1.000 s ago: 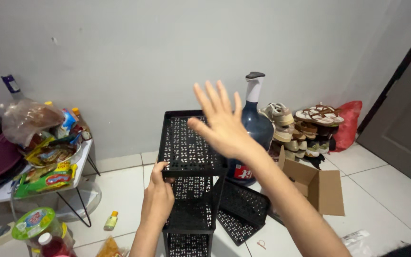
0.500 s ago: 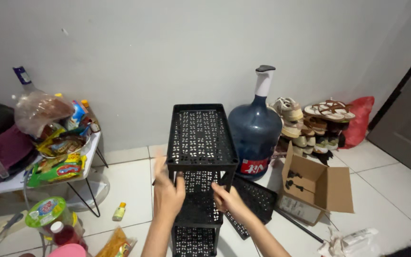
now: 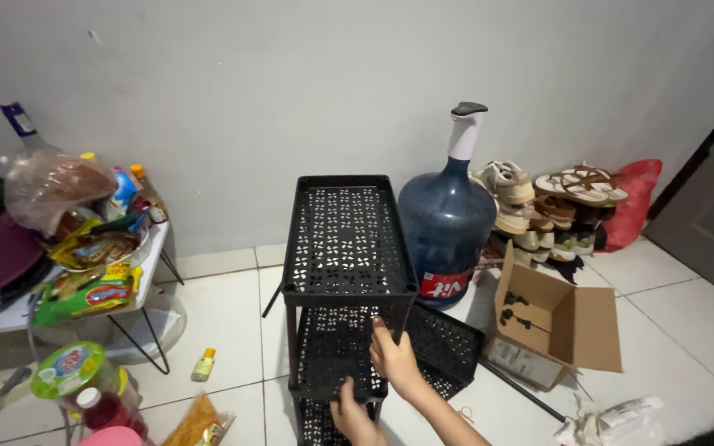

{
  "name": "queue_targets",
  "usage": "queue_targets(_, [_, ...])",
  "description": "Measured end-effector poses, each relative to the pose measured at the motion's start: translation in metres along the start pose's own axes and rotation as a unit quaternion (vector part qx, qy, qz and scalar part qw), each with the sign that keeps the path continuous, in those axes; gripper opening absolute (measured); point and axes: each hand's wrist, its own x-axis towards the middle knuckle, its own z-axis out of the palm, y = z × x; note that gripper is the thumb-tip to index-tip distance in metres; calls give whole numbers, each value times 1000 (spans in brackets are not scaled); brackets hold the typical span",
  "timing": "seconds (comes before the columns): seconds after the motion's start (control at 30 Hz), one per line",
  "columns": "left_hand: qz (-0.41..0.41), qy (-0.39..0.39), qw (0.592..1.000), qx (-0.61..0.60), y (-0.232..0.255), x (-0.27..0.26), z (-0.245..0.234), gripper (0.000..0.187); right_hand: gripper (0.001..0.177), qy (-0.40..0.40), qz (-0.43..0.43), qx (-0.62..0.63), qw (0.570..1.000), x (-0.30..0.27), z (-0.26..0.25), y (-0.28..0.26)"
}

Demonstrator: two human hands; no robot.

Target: The person assembles a three-tier black metal shelf by inserting perforated trays into the frame and securing them with small black fasteners. The person repeatedly adjusts tray positions and tightens fasteners to stabilize the structure.

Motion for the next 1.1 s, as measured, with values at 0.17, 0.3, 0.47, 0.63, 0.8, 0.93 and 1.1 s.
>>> queue_targets(0.17, [-49, 62, 997, -15, 31, -38, 42, 41, 51, 16, -35, -64, 997, -3, 0, 9])
queue_targets(0.3, [-11, 94, 995, 37, 34, -48, 51, 41, 52, 79, -41, -134, 987, -3, 3, 26])
queue_targets(0.47, [-12, 58, 998, 22, 29, -48, 43, 44, 54, 59, -72, -135, 986, -13, -15, 34])
queue_targets(0.63, [-40, 83, 996, -10, 27, -42, 47, 46, 48, 40, -62, -125, 989, -6, -15, 31])
queue_targets(0.8, [1, 57, 998, 1, 1, -17, 35, 43, 49, 18, -56, -100, 993, -1, -12, 23])
queue_targets(0.93, [-26, 43, 999, 8, 3, -7, 29, 42, 48, 4, -37, -95, 995, -1, -3, 13])
queue_targets(1.1, [-91, -4, 995, -35, 23, -3, 18, 40, 49, -169, 46, -109, 979, 2, -16, -7])
